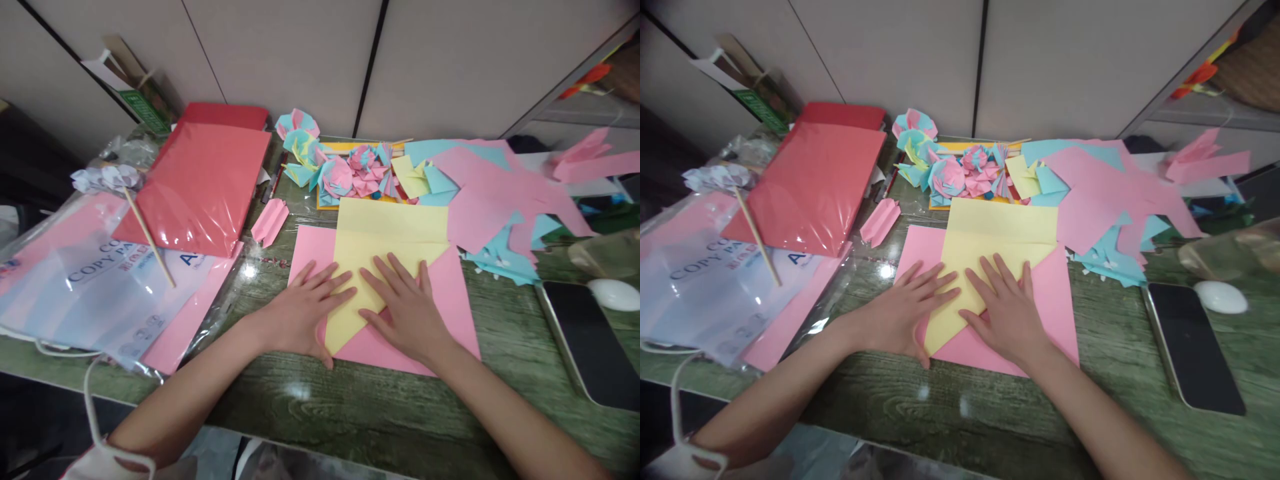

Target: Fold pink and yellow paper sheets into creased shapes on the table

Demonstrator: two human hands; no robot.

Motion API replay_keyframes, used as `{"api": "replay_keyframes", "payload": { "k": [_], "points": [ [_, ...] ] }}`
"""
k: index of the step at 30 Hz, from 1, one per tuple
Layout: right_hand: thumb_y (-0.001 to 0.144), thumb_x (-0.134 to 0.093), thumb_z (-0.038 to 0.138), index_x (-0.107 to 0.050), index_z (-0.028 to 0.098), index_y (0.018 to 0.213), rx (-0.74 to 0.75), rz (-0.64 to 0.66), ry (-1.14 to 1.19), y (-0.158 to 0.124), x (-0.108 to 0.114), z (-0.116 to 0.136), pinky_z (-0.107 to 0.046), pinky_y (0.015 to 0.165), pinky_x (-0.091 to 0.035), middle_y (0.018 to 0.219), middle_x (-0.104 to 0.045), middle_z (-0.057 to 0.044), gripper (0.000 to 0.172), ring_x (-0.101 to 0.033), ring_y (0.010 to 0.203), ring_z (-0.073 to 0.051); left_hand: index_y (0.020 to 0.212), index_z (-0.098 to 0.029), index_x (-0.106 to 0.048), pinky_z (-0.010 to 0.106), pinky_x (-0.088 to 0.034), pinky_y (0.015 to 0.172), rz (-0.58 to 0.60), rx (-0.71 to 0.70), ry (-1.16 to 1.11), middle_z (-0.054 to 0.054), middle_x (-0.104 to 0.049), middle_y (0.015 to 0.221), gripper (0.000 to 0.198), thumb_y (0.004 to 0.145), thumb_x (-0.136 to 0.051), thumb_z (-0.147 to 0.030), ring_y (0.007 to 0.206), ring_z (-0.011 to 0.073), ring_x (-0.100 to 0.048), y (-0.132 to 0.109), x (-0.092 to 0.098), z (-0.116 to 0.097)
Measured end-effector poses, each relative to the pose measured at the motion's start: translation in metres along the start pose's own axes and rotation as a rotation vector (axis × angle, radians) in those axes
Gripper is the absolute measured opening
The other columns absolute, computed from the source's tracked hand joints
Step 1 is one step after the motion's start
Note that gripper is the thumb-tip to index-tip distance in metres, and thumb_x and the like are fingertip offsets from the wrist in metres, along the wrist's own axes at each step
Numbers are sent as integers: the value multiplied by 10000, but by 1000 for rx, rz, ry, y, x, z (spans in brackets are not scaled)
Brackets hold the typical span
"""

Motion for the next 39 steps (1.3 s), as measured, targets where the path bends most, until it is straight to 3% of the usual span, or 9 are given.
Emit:
{"api": "replay_keyframes", "payload": {
  "k": [23, 30, 39],
  "points": [
    [859, -350, 604, -332, 293, 1393, -29, 62, 10, 1, -6, -3, -607, 1089, -48, 1494, -284, -38, 618, -146, 1395, -273, 1439, -221, -221, 509, 55, 1116, 1, -10, -48, 91, -149, 1529, 1048, 612, -484, -809, 1407, 306, -25, 0, 2, 0],
    [859, -371, 586, -360, 285, 1379, -24, 38, 18, 1, -3, -2, -630, 1076, -72, 1489, -295, -47, 601, -130, 1396, -292, 1435, -253, -220, 466, -31, 1139, -30, 55, -35, 42, -209, 1519, 727, 841, -368, -647, 1411, 230, -74, -1, 12, -2],
    [892, -438, 395, -449, 227, 1299, 94, -130, 44, -3, 15, 5, -578, 1108, -87, 1406, -437, -60, 441, -246, 1369, -235, 1410, -221, -277, 465, -3, 1135, -83, 117, 63, 47, -237, 1512, 621, 889, -377, -544, 1407, 224, -113, 3, 12, 0]
  ]
}}
Point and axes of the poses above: each hand's wrist, its own y-axis towards the middle knuckle, its own x-axis out of the back of the hand, z = x × y, the point moved 9 cm from there along y, towards the middle knuckle
